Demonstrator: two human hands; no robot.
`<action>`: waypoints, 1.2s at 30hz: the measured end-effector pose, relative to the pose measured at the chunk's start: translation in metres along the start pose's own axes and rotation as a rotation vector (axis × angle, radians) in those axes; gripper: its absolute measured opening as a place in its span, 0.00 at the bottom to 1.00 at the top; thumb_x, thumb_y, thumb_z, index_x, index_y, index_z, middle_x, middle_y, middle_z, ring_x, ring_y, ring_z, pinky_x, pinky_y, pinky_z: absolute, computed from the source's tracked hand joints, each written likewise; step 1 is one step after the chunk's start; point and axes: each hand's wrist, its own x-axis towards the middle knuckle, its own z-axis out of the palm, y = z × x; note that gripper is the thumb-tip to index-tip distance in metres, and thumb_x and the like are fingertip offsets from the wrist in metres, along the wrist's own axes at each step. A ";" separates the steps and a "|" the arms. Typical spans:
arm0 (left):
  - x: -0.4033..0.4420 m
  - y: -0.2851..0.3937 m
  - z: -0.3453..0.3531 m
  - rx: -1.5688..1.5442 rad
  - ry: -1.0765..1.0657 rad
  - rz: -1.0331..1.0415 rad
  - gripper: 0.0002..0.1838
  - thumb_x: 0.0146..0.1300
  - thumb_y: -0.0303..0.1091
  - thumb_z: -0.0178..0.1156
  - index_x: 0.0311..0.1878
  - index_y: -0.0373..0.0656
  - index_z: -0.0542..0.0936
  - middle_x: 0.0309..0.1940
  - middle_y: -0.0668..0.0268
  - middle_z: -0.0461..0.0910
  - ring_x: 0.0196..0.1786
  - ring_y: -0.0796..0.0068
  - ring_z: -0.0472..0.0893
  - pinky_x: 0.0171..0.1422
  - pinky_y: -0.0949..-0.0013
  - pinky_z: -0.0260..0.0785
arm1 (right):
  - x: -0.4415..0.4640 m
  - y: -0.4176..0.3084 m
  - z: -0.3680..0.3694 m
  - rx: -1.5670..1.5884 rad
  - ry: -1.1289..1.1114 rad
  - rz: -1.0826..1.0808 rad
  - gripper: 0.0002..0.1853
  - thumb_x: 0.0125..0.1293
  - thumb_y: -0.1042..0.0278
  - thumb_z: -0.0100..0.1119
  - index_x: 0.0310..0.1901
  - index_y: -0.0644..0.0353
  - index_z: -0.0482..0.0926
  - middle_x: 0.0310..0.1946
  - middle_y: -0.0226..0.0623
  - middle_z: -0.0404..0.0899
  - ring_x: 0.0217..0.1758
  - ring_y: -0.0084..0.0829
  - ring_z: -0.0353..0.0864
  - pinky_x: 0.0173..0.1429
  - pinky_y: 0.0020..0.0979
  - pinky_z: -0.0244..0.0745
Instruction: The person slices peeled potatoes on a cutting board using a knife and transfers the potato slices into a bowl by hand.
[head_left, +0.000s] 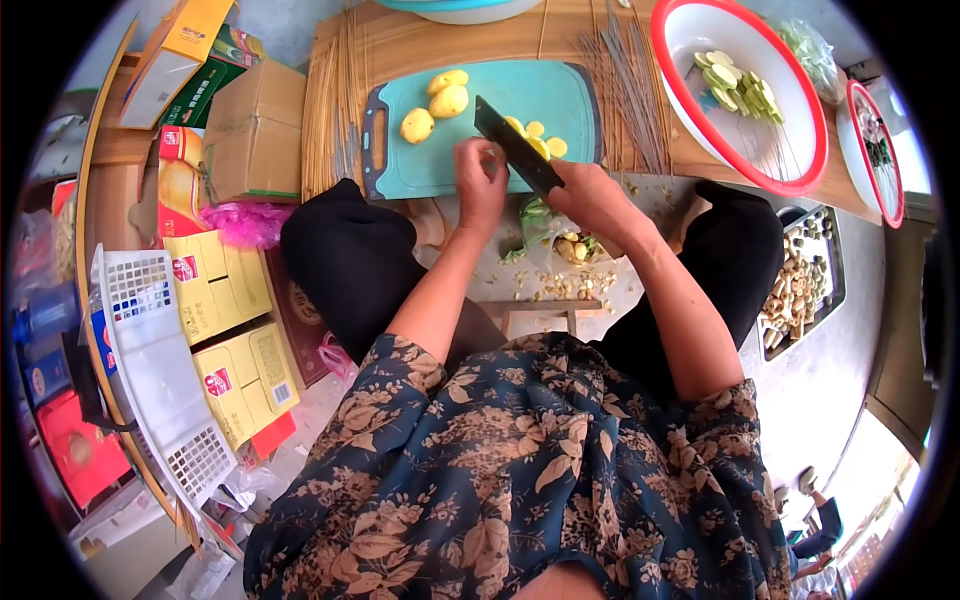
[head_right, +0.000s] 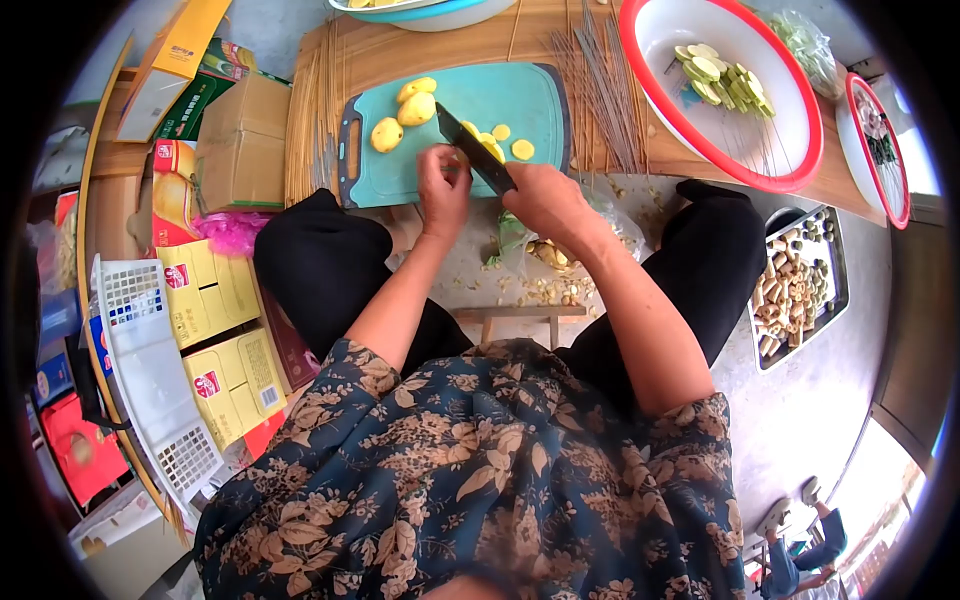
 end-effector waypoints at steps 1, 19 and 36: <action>0.003 0.004 -0.001 -0.078 0.009 -0.166 0.15 0.61 0.17 0.63 0.49 0.38 0.73 0.45 0.57 0.75 0.40 0.63 0.80 0.42 0.63 0.74 | -0.004 -0.002 -0.005 0.000 0.001 -0.002 0.13 0.63 0.67 0.53 0.46 0.63 0.79 0.36 0.55 0.84 0.41 0.55 0.85 0.50 0.51 0.79; -0.047 0.042 -0.008 -0.439 -0.577 -0.690 0.11 0.63 0.18 0.60 0.49 0.38 0.77 0.41 0.64 0.82 0.39 0.74 0.83 0.42 0.70 0.77 | -0.034 0.014 -0.032 0.128 0.201 -0.074 0.14 0.63 0.62 0.57 0.45 0.63 0.81 0.30 0.57 0.82 0.39 0.59 0.83 0.46 0.51 0.77; 0.017 0.096 -0.044 0.058 -0.218 0.363 0.21 0.62 0.37 0.69 0.57 0.43 0.78 0.58 0.56 0.75 0.61 0.53 0.74 0.67 0.54 0.65 | -0.046 0.033 -0.005 -0.506 0.449 -0.388 0.14 0.63 0.72 0.57 0.51 0.55 0.78 0.31 0.39 0.83 0.36 0.42 0.85 0.48 0.45 0.75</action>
